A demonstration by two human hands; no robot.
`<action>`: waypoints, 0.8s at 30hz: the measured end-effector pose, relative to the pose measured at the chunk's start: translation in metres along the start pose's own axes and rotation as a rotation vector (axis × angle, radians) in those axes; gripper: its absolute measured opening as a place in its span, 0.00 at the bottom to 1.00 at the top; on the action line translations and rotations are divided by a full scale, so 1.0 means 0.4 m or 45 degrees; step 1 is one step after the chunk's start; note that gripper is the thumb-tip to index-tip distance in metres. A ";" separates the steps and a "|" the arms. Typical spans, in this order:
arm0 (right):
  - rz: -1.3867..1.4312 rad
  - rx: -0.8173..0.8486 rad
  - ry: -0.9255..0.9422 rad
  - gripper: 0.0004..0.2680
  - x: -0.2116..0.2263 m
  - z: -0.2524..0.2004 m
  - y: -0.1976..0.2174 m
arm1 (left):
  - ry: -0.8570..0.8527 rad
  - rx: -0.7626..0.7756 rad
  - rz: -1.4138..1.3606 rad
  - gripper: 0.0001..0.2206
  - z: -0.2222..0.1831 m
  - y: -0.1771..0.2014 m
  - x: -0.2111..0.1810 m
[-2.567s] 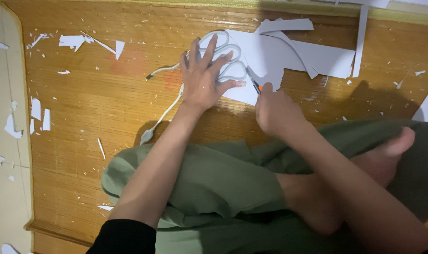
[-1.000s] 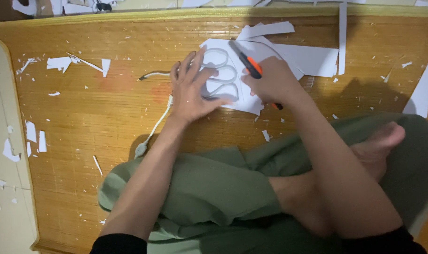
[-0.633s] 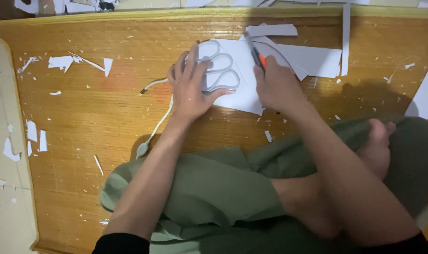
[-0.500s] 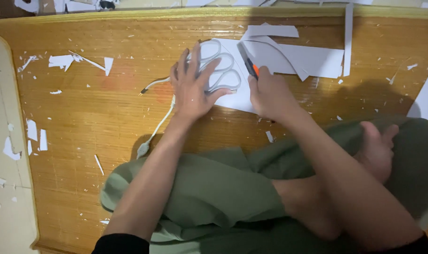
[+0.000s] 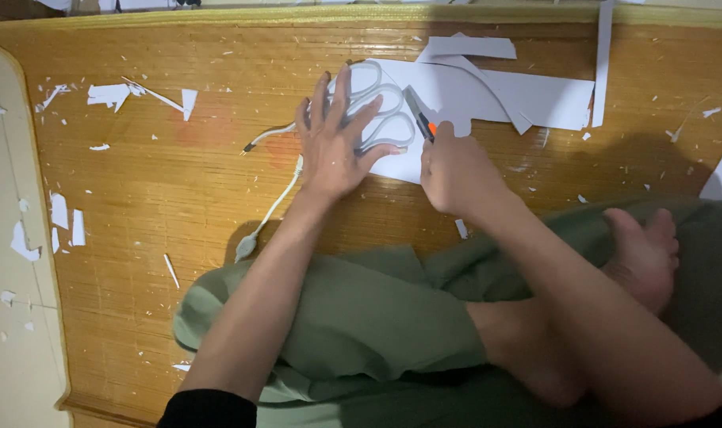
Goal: The person is using a utility knife to carefully trim away excess white foam material from around a flexible LED strip that has been glued into a specific pattern on a backing.
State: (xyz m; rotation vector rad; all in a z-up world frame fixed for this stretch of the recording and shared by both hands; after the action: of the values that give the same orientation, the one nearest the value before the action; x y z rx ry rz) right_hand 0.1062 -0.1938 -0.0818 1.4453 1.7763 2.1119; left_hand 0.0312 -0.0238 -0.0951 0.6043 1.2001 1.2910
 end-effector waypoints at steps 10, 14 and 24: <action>-0.198 0.352 -0.341 0.07 0.043 0.005 0.039 | 0.000 0.005 0.033 0.35 0.003 0.006 -0.006; -0.229 0.388 -0.343 0.07 0.048 -0.002 0.051 | -0.004 0.011 0.030 0.34 0.003 0.011 -0.012; -0.255 0.408 -0.182 0.07 0.038 -0.034 0.041 | 0.000 0.005 0.071 0.36 0.003 0.008 -0.011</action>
State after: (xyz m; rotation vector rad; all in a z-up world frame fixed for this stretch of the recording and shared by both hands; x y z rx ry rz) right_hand 0.0972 -0.2014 -0.0583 1.3666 2.1707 1.6450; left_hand 0.0318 -0.0270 -0.0905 0.6447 1.1931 1.3361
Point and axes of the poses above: each hand's wrist, its own z-axis towards the middle knuckle, its own y-axis out of the back of the hand, x = y × z, the point moved 6 cm from there along z, towards the middle knuckle, and after that the axes turned 7 degrees about -x, right-handed, at the moved point
